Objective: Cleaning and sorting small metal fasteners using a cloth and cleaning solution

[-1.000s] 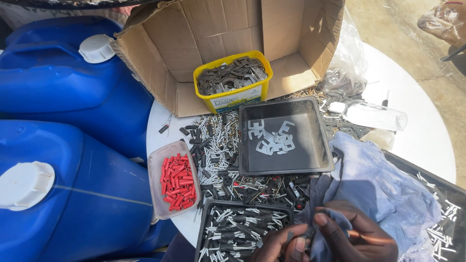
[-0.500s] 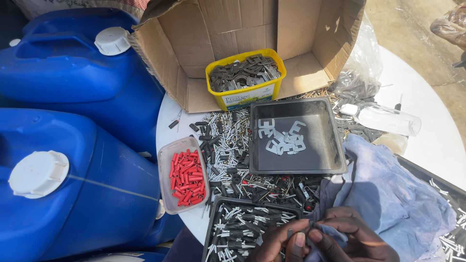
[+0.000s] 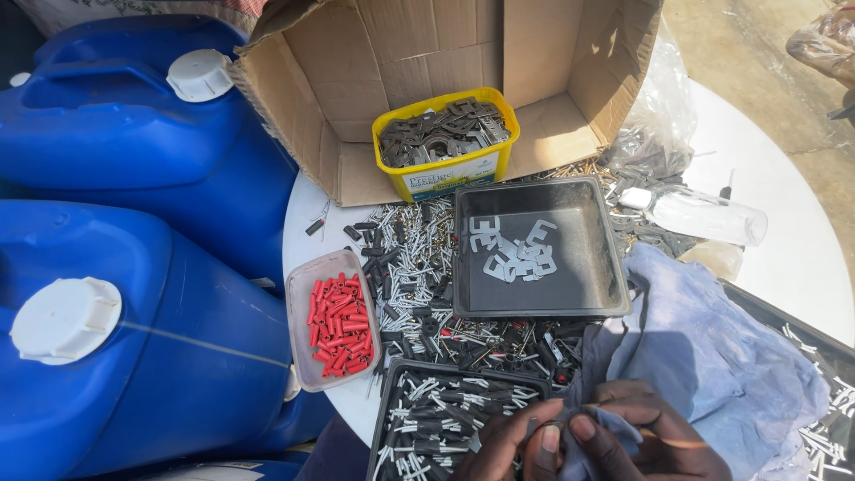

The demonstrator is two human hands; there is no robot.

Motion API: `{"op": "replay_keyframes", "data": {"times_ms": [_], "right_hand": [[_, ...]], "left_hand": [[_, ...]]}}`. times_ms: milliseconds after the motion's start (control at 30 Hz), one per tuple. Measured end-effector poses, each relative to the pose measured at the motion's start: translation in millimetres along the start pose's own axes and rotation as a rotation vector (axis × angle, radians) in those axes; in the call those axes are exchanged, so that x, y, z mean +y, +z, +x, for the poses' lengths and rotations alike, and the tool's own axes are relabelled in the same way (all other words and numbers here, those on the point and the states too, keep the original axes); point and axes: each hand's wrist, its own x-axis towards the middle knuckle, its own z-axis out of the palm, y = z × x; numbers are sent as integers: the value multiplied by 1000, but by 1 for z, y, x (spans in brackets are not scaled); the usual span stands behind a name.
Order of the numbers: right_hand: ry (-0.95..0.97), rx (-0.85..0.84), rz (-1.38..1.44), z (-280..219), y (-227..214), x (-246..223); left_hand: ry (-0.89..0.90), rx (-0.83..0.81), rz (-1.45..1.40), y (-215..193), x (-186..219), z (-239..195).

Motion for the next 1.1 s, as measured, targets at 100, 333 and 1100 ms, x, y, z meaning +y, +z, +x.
{"op": "replay_keyframes", "data": {"times_ms": [100,333,1100], "right_hand": [[-191,-233,15,7,0,17],[-72,-52,112,1,-11,25],[2,181,-119,0,1,19]], "left_hand": [[63,73,47,-3,-1,7],[-388,-258,-216,-6,-20,12],[-706,-358,-462,-9,-20,15]]}}
